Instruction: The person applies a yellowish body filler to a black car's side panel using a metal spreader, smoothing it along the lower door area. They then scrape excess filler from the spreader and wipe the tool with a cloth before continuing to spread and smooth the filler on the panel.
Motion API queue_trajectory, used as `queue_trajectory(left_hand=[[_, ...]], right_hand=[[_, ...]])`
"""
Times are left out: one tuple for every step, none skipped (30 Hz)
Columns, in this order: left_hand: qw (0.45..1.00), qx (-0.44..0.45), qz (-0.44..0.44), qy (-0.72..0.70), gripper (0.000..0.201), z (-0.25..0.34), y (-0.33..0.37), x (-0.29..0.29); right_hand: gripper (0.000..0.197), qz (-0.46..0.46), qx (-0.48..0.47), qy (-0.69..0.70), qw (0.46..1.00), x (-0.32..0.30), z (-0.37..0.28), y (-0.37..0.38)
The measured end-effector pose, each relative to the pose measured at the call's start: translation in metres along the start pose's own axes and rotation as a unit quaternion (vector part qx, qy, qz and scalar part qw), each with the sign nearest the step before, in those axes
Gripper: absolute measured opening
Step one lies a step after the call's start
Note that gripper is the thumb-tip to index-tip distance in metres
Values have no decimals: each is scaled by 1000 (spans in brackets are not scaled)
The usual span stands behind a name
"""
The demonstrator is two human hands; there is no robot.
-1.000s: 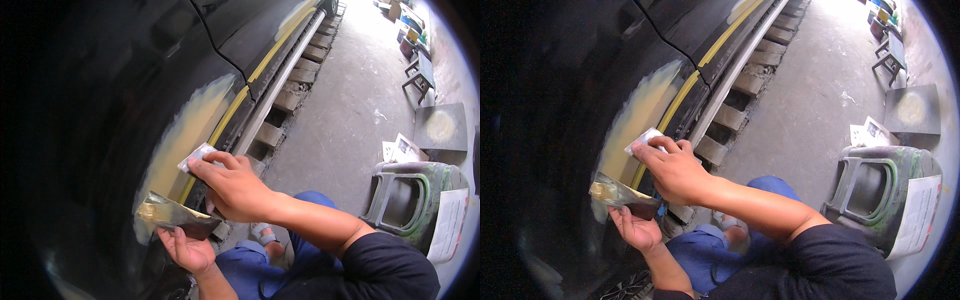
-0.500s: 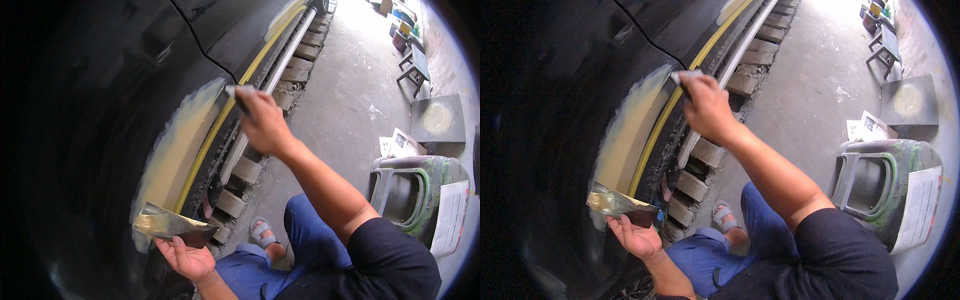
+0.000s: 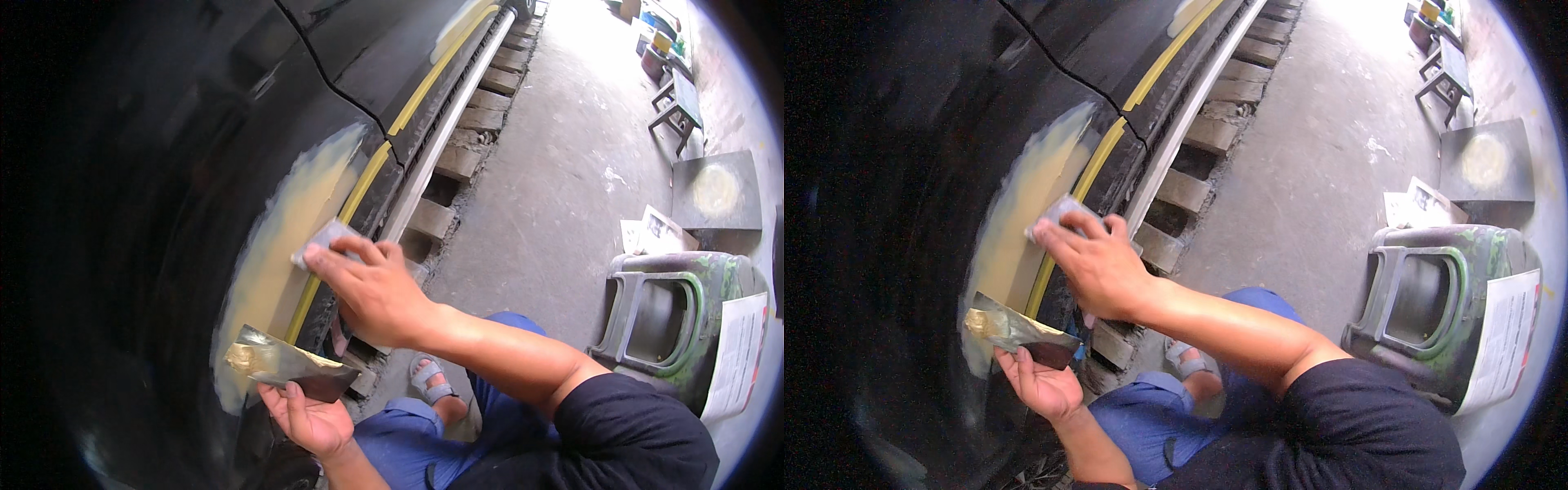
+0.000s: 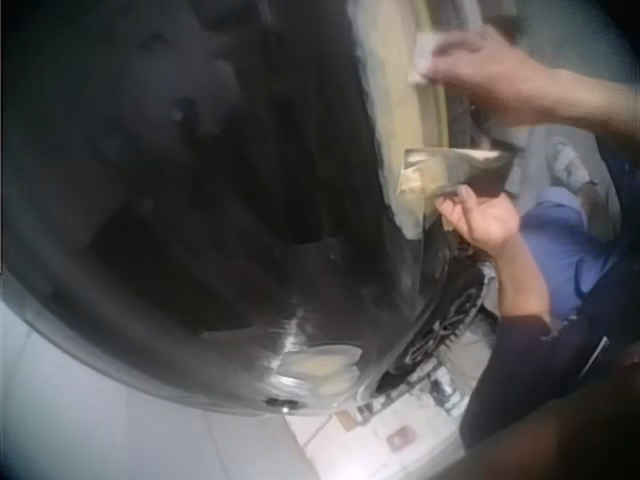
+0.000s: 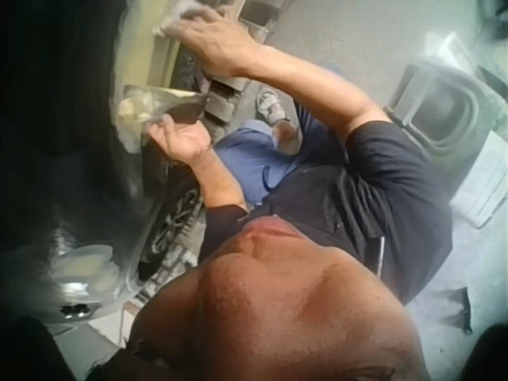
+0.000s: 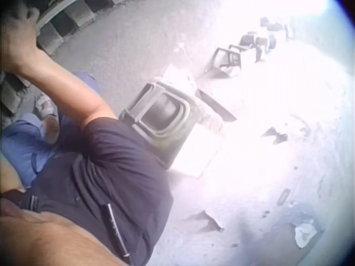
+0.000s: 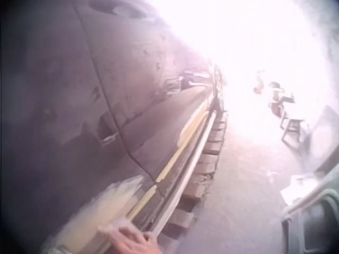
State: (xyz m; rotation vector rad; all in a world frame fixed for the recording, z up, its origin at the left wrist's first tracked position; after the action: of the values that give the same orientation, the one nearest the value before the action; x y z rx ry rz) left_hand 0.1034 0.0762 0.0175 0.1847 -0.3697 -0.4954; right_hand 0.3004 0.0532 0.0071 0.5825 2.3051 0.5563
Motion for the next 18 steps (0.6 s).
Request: queue_trajectory(left_hand=[[1000, -8, 8, -9, 51, -1, 0, 1], [1000, -16, 17, -18, 50, -2, -1, 3], [999, -25, 21, -29, 49, -4, -1, 7], [999, -34, 18, -36, 49, -6, -1, 8], [998, -43, 15, -42, 49, -9, -1, 8], [997, -52, 10, -48, 48, -10, -2, 9], [998, -42, 26, -34, 48, -8, -3, 6], [998, -32, 41, -20, 48, -4, -4, 2], [998, -23, 53, -7, 48, -2, -3, 0], [999, -8, 42, -4, 48, 0, -3, 3], [999, -7, 47, -5, 48, -1, -3, 3], [999, -6, 52, -4, 49, -1, -5, 2], [998, -4, 60, -2, 49, 0, -6, -2], [999, -4, 53, 1, 49, 0, -6, -3], [999, -5, 44, 4, 49, -1, -6, -3], [999, -5, 38, 7, 49, -2, -7, -5], [999, -1, 34, 6, 50, -2, -8, -5], [999, 1, 33, 6, 51, -3, -9, -5]], right_hand=[[65, -28, -15, 50, 998, -1, -4, -5], [66, -28, -36, 159, 986, -9, -7, -12], [66, -59, -79, 285, 953, -13, -11, -22], [66, -91, -119, 407, 901, -14, -17, -33], [67, -121, -157, 521, 830, -16, -22, -44], [70, -142, -159, 504, 837, -14, -21, -55], [71, -164, -147, 400, 890, -9, -10, -60], [71, -184, -132, 291, 930, -2, 8, -64], [72, -199, -113, 177, 957, 6, 28, -65], [70, -162, -100, 111, 975, 8, 42, -52], [51, -49, -68, 103, 991, -6, 60, -35], [55, 47, -61, 74, 994, -19, 81, -18], [58, 113, -25, 36, 993, -36, 87, -3], [58, 142, 15, 49, 988, -49, 97, 8], [59, 173, 35, 49, 983, -57, 107, 18], [59, 179, 53, 64, 980, -61, 112, 27], [59, 186, 70, 79, 977, -63, 114, 33], [60, 184, 63, 78, 978, -58, 113, 35]])
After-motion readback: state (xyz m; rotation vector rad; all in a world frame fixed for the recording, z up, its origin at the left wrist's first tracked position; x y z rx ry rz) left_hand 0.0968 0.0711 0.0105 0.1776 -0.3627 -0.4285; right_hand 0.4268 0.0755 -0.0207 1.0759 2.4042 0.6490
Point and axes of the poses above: each hand's wrist, its own y-axis towards the middle knuckle, its own x-axis out of the palm, z = x × y, the point moved 6 cm from there along y, towards the middle knuckle, and after that the axes turned 8 degrees about -z, right-handed, at the moved point
